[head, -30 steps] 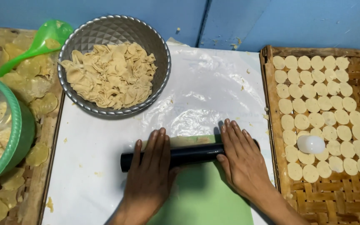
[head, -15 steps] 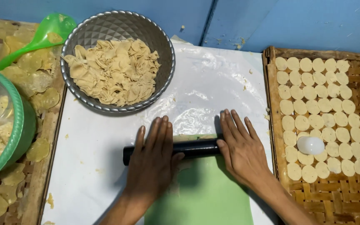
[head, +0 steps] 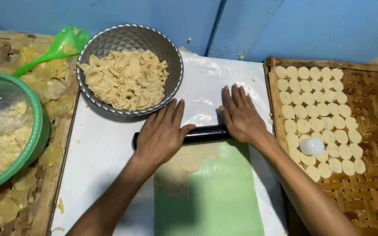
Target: Rolling out dough with a rolling pin and arranging small circular snack pieces on a tray.
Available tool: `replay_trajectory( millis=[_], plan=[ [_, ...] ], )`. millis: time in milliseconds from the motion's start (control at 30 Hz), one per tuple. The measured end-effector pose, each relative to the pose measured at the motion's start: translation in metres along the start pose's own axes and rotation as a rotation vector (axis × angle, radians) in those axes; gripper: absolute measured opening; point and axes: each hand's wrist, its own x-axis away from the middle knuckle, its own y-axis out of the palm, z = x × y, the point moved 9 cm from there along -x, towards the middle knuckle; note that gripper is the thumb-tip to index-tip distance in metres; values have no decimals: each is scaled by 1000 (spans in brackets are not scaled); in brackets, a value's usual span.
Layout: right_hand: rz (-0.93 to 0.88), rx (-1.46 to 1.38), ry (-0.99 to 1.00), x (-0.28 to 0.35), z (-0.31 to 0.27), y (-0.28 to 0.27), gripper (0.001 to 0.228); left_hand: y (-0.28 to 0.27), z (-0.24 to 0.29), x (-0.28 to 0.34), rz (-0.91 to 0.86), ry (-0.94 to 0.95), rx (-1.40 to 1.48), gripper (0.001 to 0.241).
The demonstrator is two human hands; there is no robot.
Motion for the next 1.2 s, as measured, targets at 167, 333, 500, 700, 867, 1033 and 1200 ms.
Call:
replay_trajectory(
  millis=[167,333,500,700,867,1033,1200],
  plan=[
    [75,-8,35,-7,0,-12,68,-21,10,37,156,151,28,46],
    [338,-73,-37,-13,-9,-34,60,-31,-10,45,118,62,10,36],
    [756,-319,-273,-4,23,-36,27,-14,-25,34,21,-67,39,36],
    [505,-236,-461,54,-18,-36,22,-16,-27,26,116,-81,-13,30],
    [578,-31,-616,70,-29,-26,16,-14,-27,23,143,-114,-40,38],
    [610,-34,-638,75,-37,-20,7,-14,-27,21,161,-136,-55,39],
    [515,-64,-598,66,-29,-4,6,-13,-32,18,167,-173,-49,41]
  ],
)
